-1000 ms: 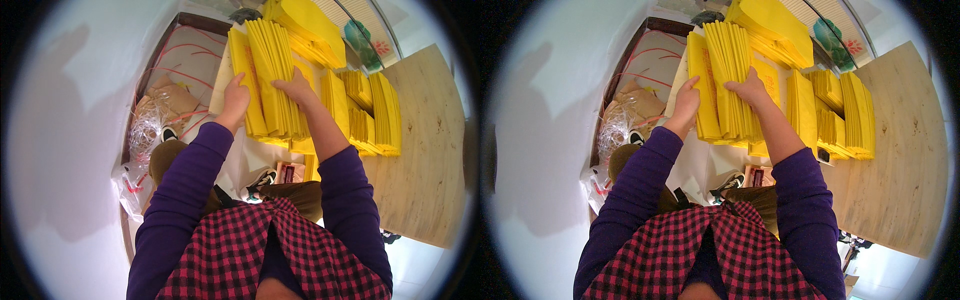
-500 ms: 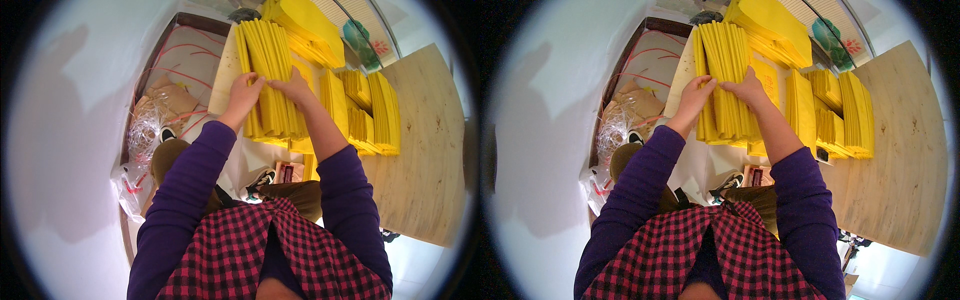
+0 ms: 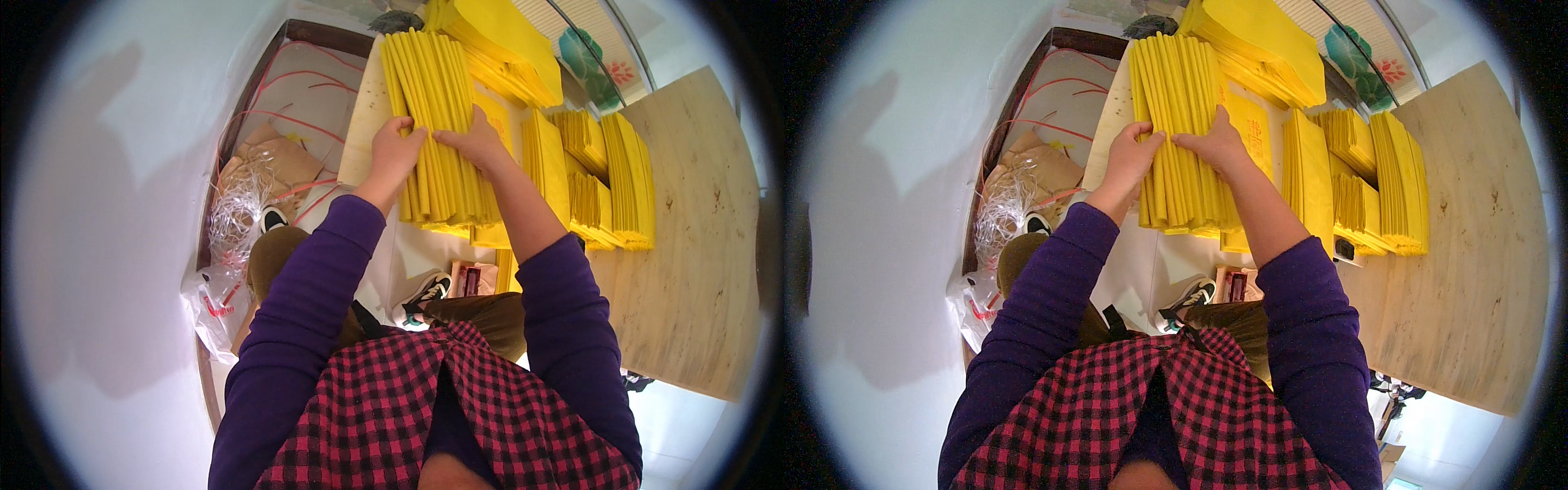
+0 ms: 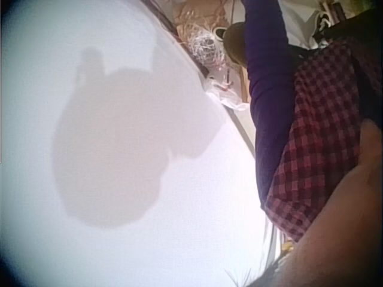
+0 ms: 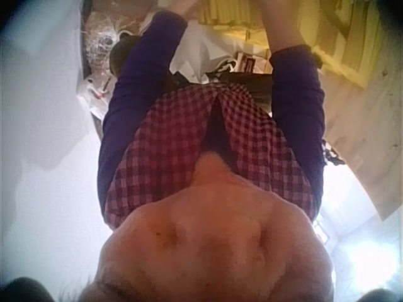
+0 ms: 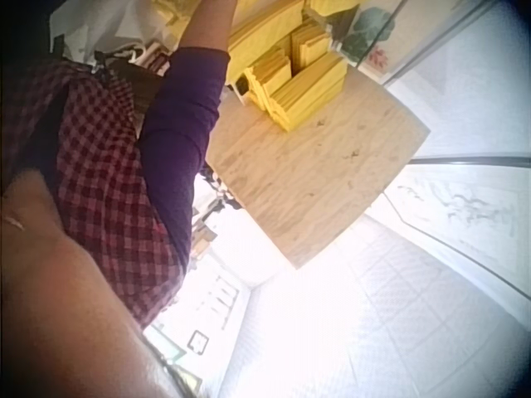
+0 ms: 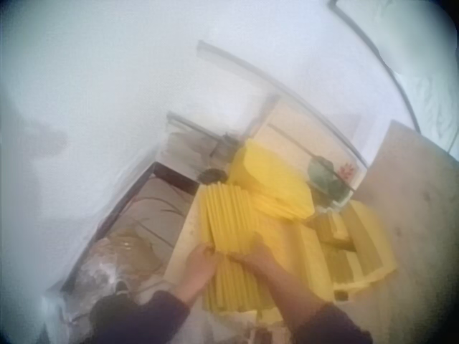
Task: The person repeatedly picks up yellow paper sheets from a table, aligns them, and stacks them into neat piles. They occasionally use a dark rectangular tool to press down on the stacks and later handle a bundle of white string.
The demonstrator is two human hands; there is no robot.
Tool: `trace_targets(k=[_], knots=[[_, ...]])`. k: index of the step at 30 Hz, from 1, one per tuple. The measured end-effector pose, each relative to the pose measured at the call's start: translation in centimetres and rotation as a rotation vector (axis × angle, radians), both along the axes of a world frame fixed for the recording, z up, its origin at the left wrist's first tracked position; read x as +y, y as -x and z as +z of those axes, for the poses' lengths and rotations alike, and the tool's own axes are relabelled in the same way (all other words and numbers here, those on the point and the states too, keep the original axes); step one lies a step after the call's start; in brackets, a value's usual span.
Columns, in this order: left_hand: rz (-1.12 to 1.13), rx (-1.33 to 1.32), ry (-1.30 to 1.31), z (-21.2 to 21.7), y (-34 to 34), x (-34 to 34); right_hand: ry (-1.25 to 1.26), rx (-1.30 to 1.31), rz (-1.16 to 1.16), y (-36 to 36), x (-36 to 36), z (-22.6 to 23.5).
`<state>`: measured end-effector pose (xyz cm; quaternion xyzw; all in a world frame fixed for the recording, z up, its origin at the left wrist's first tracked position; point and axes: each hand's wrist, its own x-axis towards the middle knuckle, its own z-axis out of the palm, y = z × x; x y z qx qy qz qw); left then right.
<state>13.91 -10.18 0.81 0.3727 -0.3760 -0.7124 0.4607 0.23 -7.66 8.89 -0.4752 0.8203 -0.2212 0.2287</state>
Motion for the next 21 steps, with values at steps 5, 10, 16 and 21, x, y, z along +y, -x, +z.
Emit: trace_targets(k=[5, 10, 16, 21], knots=[[-0.036, 0.101, -0.033, -0.4, 0.2, -0.3, -0.010, 0.036, -0.001, -0.1, 0.1, 0.1], [-0.073, 0.173, -0.066, -0.9, 0.3, -0.5, 0.003, 0.012, -0.009, 0.2, 0.0, -0.3], [0.036, 0.111, 0.037, -1.1, 0.5, -0.5, 0.005, 0.004, 0.004, 0.1, 0.0, -0.1], [0.046, 0.007, 0.000, -0.6, -0.1, -0.1, -0.022, 0.034, -0.012, 0.0, 0.1, 0.3]])
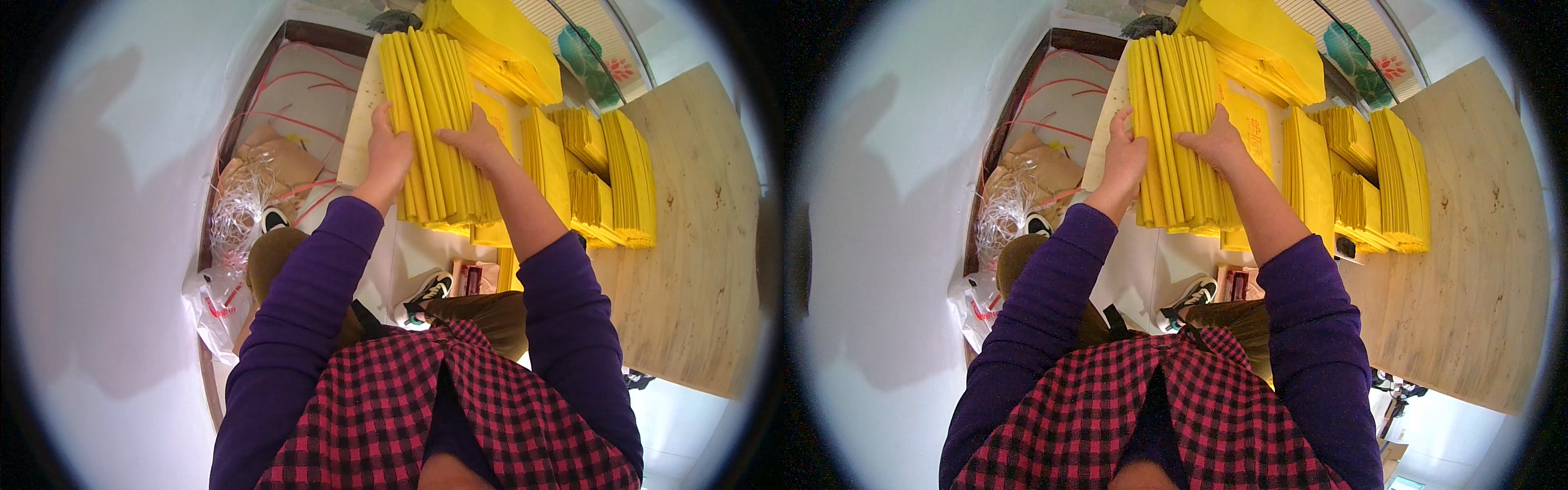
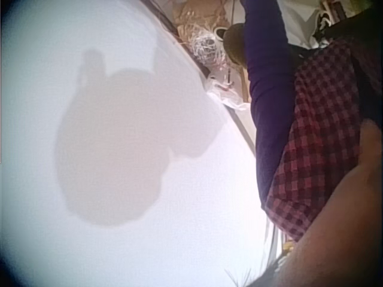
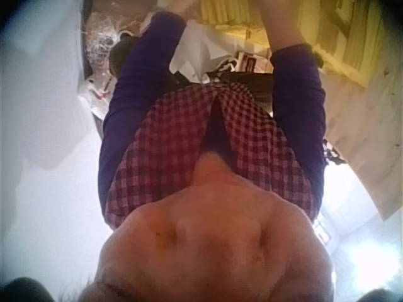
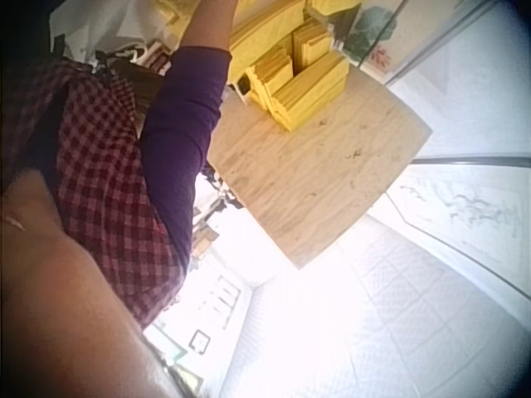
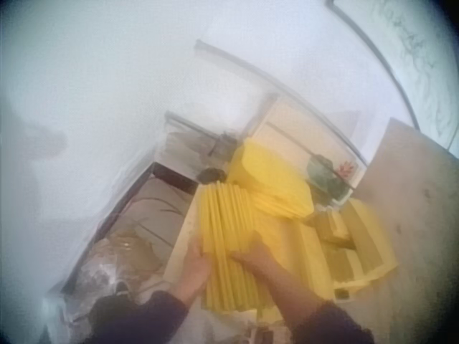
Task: The person repeatedly picks up yellow paper sheets from a table, aligns them, and stacks them into neat piles. They occasionally use a dark rectangular tool to press down on the stacks and later handle a bundle of white string.
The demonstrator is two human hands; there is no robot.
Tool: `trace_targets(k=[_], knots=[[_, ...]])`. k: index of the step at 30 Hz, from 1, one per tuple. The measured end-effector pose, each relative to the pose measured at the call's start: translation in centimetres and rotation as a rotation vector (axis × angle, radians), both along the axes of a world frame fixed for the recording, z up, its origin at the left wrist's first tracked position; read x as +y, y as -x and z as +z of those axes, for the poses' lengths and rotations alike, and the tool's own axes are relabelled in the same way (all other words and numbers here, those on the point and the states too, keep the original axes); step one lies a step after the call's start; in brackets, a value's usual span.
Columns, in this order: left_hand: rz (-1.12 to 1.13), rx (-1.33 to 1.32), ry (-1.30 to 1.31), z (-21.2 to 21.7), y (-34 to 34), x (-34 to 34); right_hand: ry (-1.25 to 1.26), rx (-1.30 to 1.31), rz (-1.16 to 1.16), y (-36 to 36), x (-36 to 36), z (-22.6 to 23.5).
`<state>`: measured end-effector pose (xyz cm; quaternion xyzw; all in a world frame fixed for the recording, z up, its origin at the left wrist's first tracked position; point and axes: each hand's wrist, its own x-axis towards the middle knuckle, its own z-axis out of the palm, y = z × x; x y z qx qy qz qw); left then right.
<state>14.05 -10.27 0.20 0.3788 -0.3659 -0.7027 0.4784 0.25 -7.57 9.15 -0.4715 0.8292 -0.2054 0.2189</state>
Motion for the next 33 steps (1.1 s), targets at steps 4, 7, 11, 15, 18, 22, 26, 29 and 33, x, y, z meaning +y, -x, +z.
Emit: trace_targets(k=[4, 7, 11, 15, 18, 22, 26, 29, 33], knots=[[0.001, 0.002, 0.033, 0.1, -0.1, -0.1, -0.003, 0.009, -0.006, 0.0, 0.0, -0.1], [-0.023, 0.024, -0.002, 0.1, -0.1, -0.1, -0.001, -0.009, 0.002, 0.0, 0.0, -0.1], [-0.015, -0.010, -0.023, 0.6, -0.2, 0.0, 0.000, -0.049, 0.003, -0.2, 0.1, 0.2], [-0.006, -0.203, 0.110, 0.9, -0.3, 0.1, -0.009, -0.020, 0.000, -0.4, 0.1, 0.3], [-0.002, -0.355, 0.232, 0.6, -0.3, -0.1, 0.007, -0.025, 0.007, -0.3, 0.2, 0.3], [0.083, -0.345, 0.285, -0.3, -0.1, -0.1, -0.010, 0.005, -0.002, -0.2, 0.1, 0.3], [0.136, -0.336, 0.314, -0.8, 0.1, -0.3, 0.000, 0.025, -0.015, -0.2, 0.1, 0.1], [0.050, -0.349, 0.360, -0.9, -0.3, -0.3, 0.002, 0.056, -0.009, -0.1, 0.2, -0.1], [-0.020, -0.324, 0.340, -0.4, -0.5, -0.4, -0.007, 0.024, 0.011, 0.2, 0.0, -0.3]])
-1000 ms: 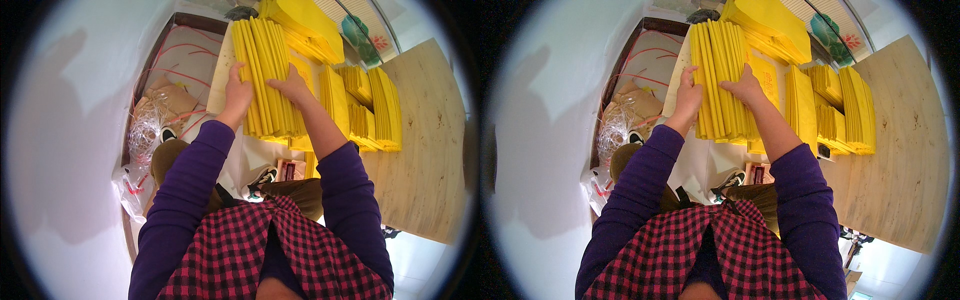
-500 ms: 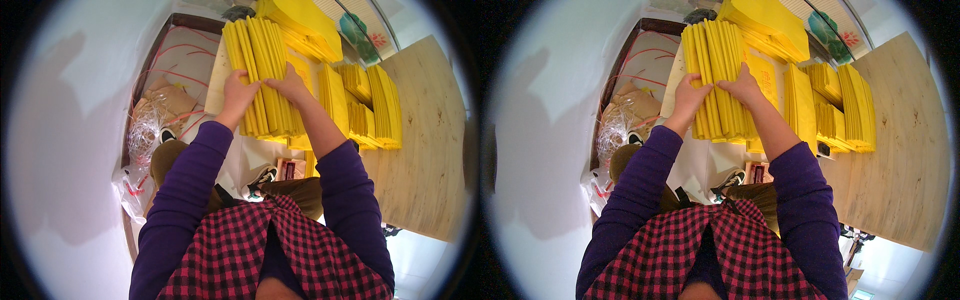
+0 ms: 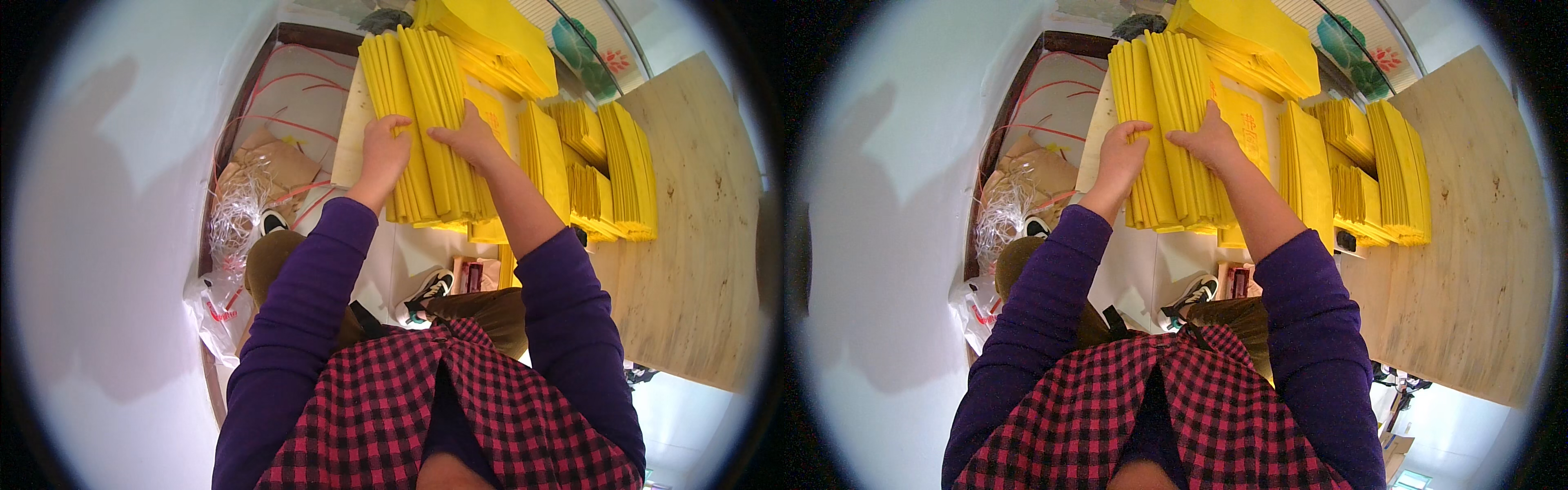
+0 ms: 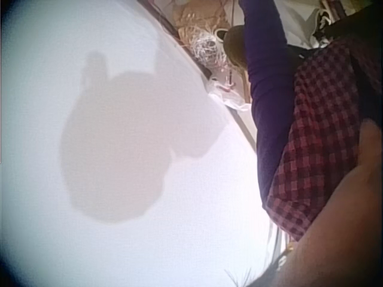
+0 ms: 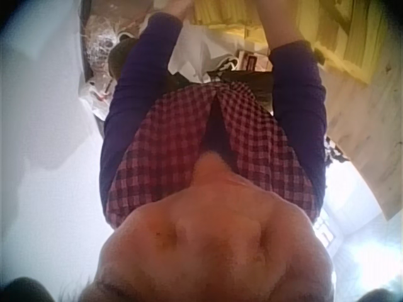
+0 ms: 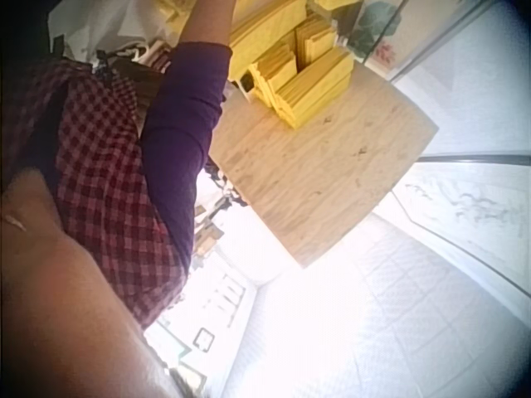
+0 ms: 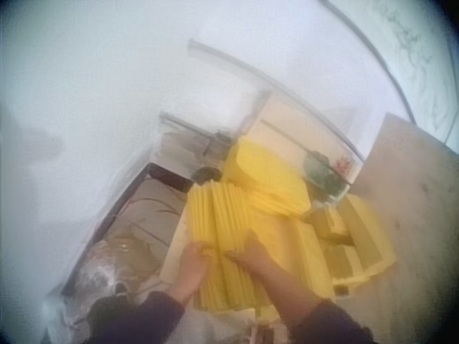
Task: The person repeatedly picks up yellow paper sheets from a table, aligns them, and stacks them into neat piles. They occasionally use a dark rectangular tool to press down on the stacks and later handle a bundle of white string.
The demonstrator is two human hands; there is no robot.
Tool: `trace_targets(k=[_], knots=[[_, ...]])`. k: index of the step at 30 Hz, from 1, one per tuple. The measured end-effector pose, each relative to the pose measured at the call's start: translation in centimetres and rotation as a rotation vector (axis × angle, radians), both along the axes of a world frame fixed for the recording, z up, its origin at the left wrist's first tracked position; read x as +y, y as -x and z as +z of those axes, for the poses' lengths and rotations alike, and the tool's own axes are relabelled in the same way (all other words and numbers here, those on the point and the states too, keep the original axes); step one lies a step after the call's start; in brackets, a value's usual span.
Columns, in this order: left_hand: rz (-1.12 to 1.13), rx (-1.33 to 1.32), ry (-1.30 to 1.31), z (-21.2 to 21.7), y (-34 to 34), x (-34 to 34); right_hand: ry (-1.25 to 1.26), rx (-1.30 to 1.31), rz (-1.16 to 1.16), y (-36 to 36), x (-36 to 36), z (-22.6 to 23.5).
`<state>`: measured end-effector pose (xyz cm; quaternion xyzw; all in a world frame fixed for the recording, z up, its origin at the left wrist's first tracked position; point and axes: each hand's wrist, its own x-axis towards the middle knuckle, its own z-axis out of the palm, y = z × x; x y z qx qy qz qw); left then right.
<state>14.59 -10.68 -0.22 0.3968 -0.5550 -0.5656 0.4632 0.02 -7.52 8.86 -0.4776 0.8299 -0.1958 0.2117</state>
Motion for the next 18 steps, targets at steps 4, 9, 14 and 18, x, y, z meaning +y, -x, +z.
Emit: trace_targets(k=[4, 9, 14, 18], knots=[[-0.003, -0.045, -0.023, 0.68, 0.36, -0.03, 0.015, -0.004, 0.000, 0.08, -0.08, -0.28], [0.034, -0.063, 0.007, 0.97, 0.58, 0.02, 0.031, -0.042, -0.002, 0.00, -0.03, -0.29], [-0.016, -0.092, -0.031, 0.74, 0.49, -0.16, 0.012, -0.017, -0.003, 0.01, 0.11, -0.05], [-0.017, -0.098, -0.029, 0.27, 0.66, -0.36, 0.017, -0.042, -0.008, 0.06, 0.12, -0.01]])
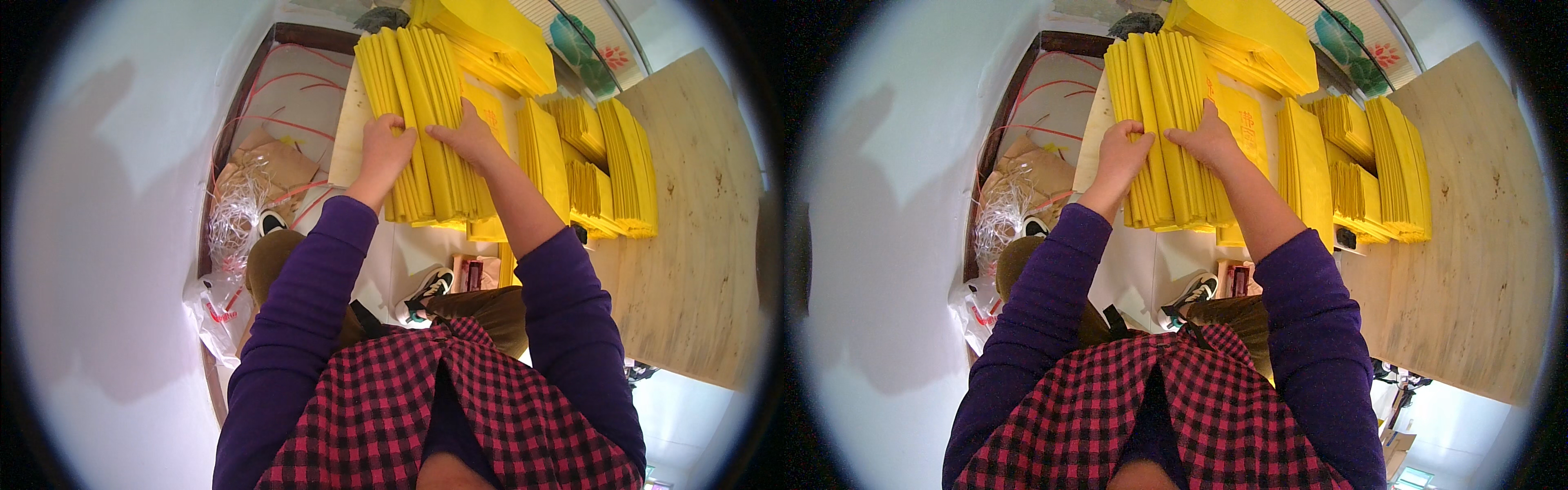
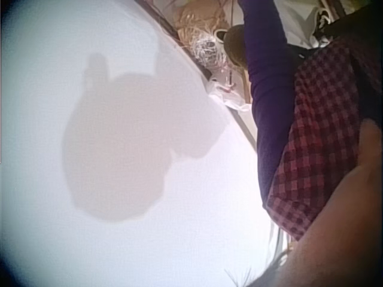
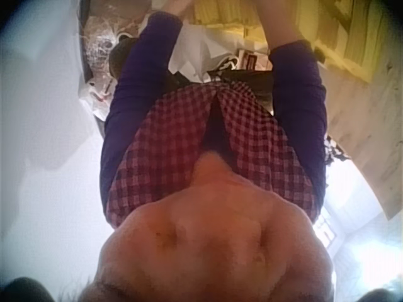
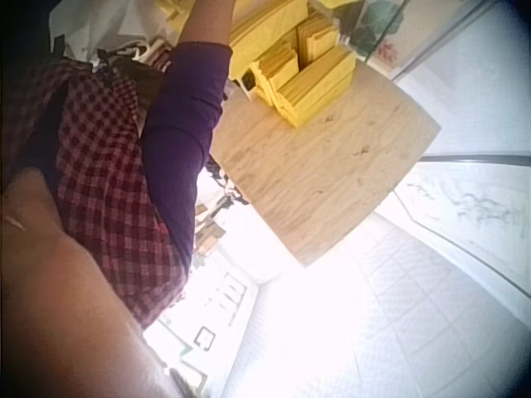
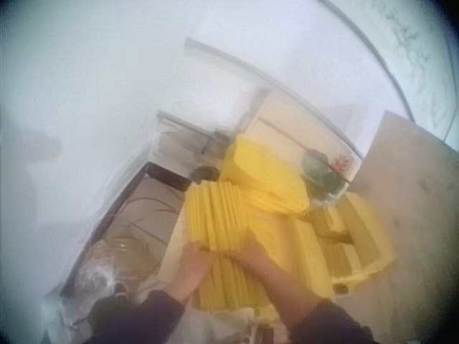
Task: The person repeatedly picks up yellow paper sheets from a table, aligns them, and stacks them into neat piles. They occasionally use a dark rectangular tool to press down on the stacks and later handle a bundle of white string.
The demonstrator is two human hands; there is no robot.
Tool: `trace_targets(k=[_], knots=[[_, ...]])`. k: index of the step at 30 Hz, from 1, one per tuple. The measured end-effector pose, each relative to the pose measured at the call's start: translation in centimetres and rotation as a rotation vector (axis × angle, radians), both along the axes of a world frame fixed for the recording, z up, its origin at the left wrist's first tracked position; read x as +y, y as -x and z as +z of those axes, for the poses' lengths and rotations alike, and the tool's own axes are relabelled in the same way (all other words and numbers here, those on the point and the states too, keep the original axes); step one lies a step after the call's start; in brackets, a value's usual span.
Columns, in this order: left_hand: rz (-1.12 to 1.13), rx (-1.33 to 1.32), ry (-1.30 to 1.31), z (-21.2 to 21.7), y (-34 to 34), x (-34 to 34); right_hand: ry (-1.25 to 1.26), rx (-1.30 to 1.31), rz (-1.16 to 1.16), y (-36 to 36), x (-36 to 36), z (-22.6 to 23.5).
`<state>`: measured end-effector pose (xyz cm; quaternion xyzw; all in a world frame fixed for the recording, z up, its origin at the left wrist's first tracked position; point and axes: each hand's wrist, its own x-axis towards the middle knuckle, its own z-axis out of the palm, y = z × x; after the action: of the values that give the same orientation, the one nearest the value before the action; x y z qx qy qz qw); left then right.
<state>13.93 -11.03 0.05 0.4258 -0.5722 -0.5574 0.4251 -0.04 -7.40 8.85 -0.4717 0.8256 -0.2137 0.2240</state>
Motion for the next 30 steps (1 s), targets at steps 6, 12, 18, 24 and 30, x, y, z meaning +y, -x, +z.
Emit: trace_targets(k=[6, 12, 18, 24, 30], knots=[[0.001, 0.001, 0.028, -0.4, 0.2, -0.1, 0.013, -0.014, 0.010, 0.1, 0.1, -0.1], [0.110, 0.060, 0.160, 0.0, 0.2, 0.5, 0.017, 0.041, 0.007, 0.2, 0.0, -0.3], [-0.016, -0.041, 0.144, 0.0, -0.3, 0.3, 0.010, 0.066, 0.011, 0.1, 0.1, -0.3], [0.032, -0.062, 0.081, 0.7, -0.1, 0.3, 0.004, 0.051, 0.030, 0.2, 0.1, -0.2], [0.053, -0.084, 0.104, 1.1, -0.1, 0.6, -0.009, 0.029, 0.028, -0.1, 0.2, 0.2]])
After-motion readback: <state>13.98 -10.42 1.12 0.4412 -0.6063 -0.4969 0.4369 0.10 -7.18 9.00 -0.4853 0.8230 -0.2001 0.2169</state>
